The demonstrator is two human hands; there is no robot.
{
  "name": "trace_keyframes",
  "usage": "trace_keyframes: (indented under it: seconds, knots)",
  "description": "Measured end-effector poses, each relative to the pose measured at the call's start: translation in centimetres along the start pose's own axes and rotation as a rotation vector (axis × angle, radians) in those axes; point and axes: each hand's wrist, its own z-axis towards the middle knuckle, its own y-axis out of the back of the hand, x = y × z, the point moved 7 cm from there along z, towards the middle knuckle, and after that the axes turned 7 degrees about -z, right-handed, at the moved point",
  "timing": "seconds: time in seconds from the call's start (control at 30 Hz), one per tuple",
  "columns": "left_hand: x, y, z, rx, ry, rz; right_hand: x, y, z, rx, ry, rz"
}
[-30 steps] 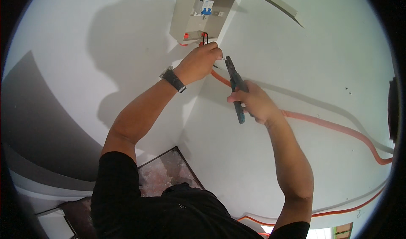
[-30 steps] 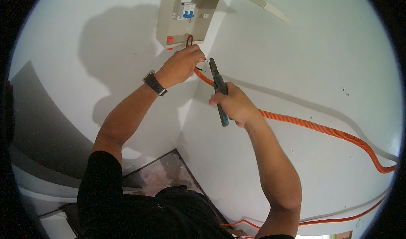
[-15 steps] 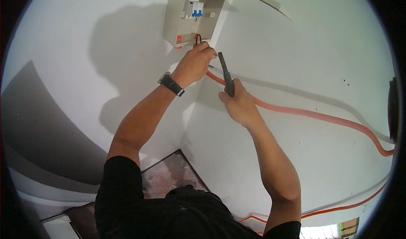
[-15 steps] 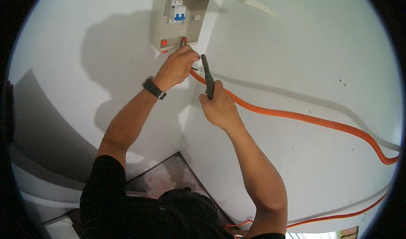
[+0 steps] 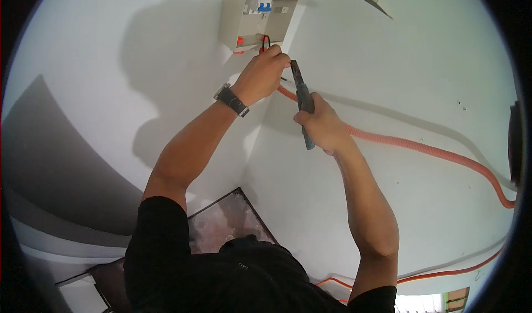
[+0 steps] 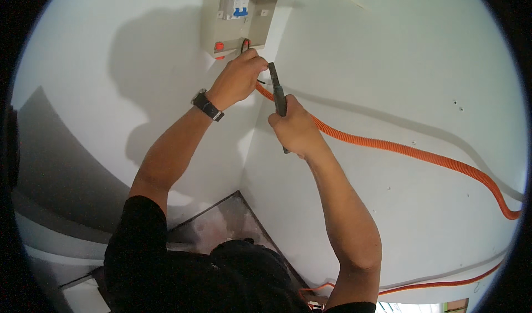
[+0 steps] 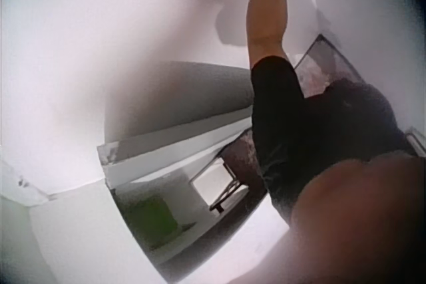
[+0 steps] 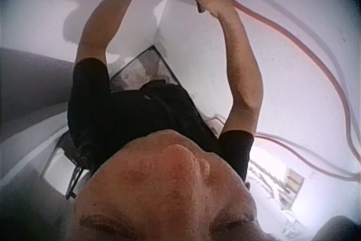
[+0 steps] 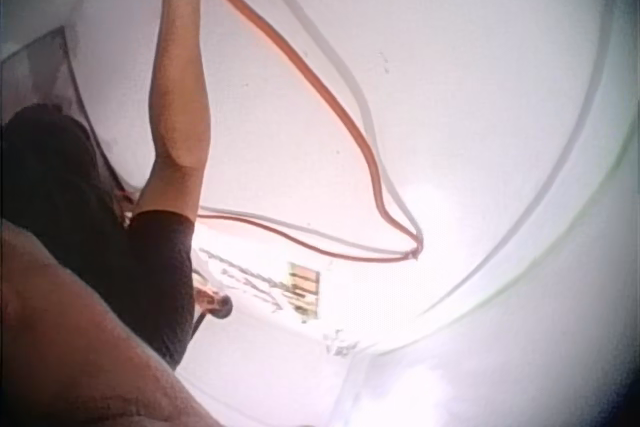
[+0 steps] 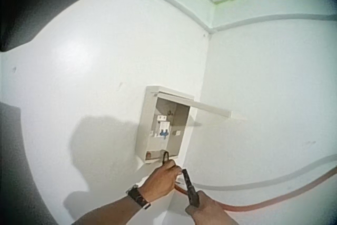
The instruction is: The person wires an electrical junction box using pliers to strip and trim black and white wires, then secures them into a breaker switch with a screwdriver before closing the box cover.
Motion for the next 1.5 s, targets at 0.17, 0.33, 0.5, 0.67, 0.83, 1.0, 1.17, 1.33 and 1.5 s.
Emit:
trace_keyframes:
  seconds: [0.17,0.33,0.5,0.67,0.83,1.0,1.17,1.33,1.5]
  knots:
    - [0.3,-0.3,0.0,0.008,0.023,0.029,-0.7,-0.5,0.5,0.014,0.021,-0.001]
    - [0.4,-0.5,0.0,0.045,-0.015,0.086,-1.2,-0.7,0.6,0.036,0.013,0.041]
    - [0.7,-1.0,-0.1,0.087,0.008,0.110,-1.0,-1.1,0.2,0.068,-0.016,0.140]
    - [0.6,-0.9,-0.1,0.100,0.000,0.143,-0.7,-1.1,0.0,0.083,0.008,0.238]
    - [0.2,-0.8,-0.1,0.102,-0.034,0.132,-1.0,-1.0,0.0,0.073,0.016,0.263]
    - [0.6,-0.5,-0.2,0.033,0.003,0.019,-0.6,-0.2,-0.1,0.060,0.014,0.305]
    - [1.2,1.7,0.1,-0.110,0.234,-0.351,-0.8,0.6,-0.7,0.114,-0.054,0.464]
    - [1.8,3.3,0.5,-0.148,0.307,-0.522,-1.7,-0.3,-1.0,0.100,-0.074,0.399]
    - [2.3,3.6,-0.1,-0.109,0.347,-0.655,-1.4,-0.7,-1.0,0.019,0.065,0.520]
